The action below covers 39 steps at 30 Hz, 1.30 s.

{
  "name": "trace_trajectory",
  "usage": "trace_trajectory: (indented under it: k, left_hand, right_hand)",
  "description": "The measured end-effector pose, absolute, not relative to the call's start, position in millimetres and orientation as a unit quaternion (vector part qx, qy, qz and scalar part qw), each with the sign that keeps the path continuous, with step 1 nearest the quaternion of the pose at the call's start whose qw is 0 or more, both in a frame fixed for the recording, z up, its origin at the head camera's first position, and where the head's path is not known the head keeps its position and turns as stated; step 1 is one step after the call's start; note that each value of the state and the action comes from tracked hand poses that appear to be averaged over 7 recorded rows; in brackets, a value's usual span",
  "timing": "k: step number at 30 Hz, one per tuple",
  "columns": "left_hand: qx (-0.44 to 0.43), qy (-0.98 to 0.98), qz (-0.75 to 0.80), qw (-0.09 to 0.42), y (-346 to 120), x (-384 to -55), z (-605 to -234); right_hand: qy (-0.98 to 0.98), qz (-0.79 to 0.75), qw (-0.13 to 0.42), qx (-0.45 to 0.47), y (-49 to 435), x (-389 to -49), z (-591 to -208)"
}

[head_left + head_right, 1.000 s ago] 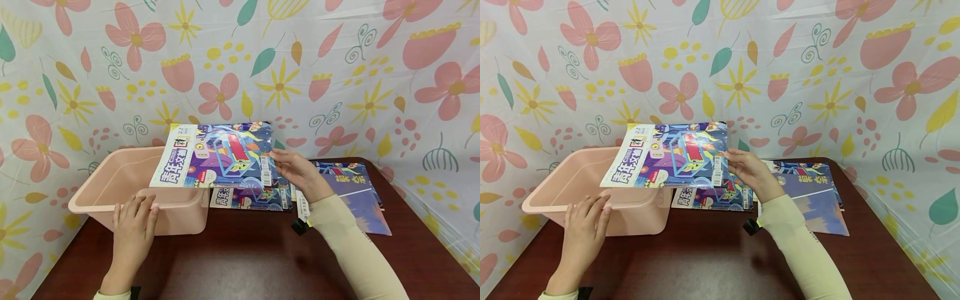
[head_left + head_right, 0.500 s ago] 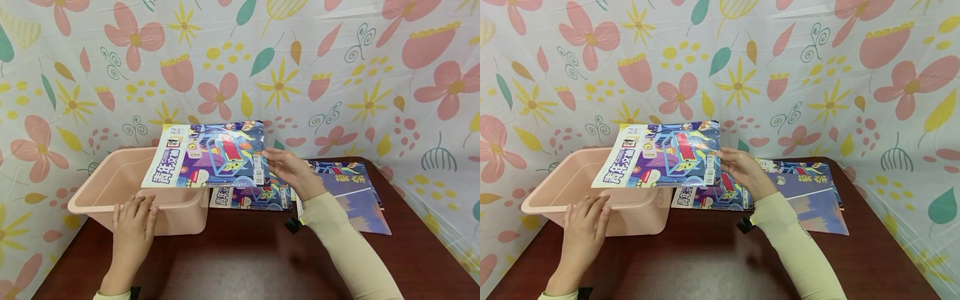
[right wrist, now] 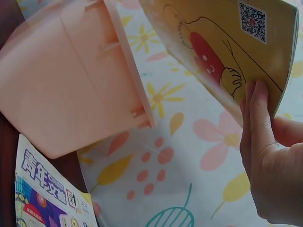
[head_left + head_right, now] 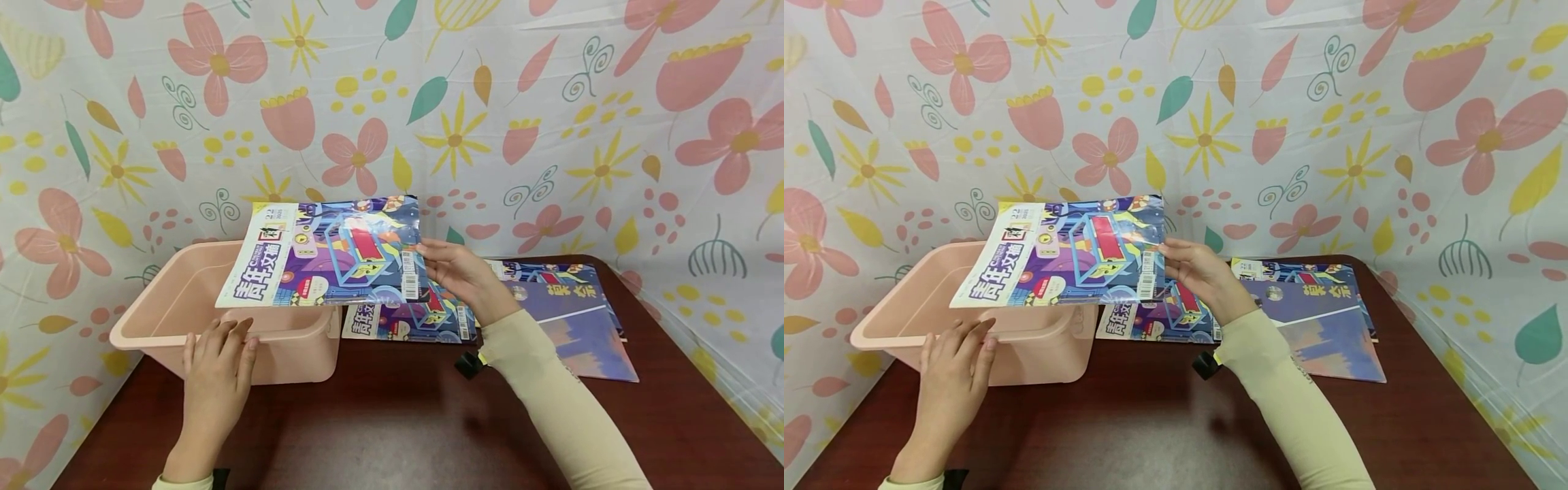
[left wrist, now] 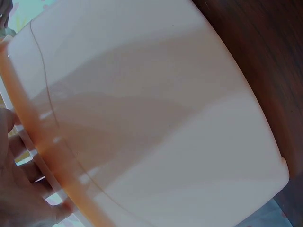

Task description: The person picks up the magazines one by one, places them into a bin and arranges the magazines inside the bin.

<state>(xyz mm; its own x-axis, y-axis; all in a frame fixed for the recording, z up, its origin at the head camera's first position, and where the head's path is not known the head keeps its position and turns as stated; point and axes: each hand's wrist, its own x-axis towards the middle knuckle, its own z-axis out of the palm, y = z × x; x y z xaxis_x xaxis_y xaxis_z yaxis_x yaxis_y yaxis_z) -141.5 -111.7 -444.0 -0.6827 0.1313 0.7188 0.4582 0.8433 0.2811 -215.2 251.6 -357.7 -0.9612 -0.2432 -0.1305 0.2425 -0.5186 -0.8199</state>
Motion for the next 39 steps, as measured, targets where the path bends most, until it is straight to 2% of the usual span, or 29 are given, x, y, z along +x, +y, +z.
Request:
trace_trajectory:
  k: [8, 15, 24, 39]
  left_hand:
    - [-0.170, -0.886, -0.229, 0.365, -104, -142, -446]
    - [-0.172, -0.886, -0.229, 0.363, -96, -141, -447]
    - [-0.176, -0.886, -0.225, 0.366, -87, -141, -448]
    - [-0.187, -0.881, -0.221, 0.375, -70, -143, -453]
  right_hand:
    - [0.477, -0.869, 0.127, 0.000, 252, -216, -359]
    - [0.473, -0.872, 0.122, -0.041, 256, -220, -368]
    - [0.475, -0.872, 0.120, 0.007, 250, -215, -358]
    - [0.447, -0.885, 0.132, -0.018, 250, -221, -365]
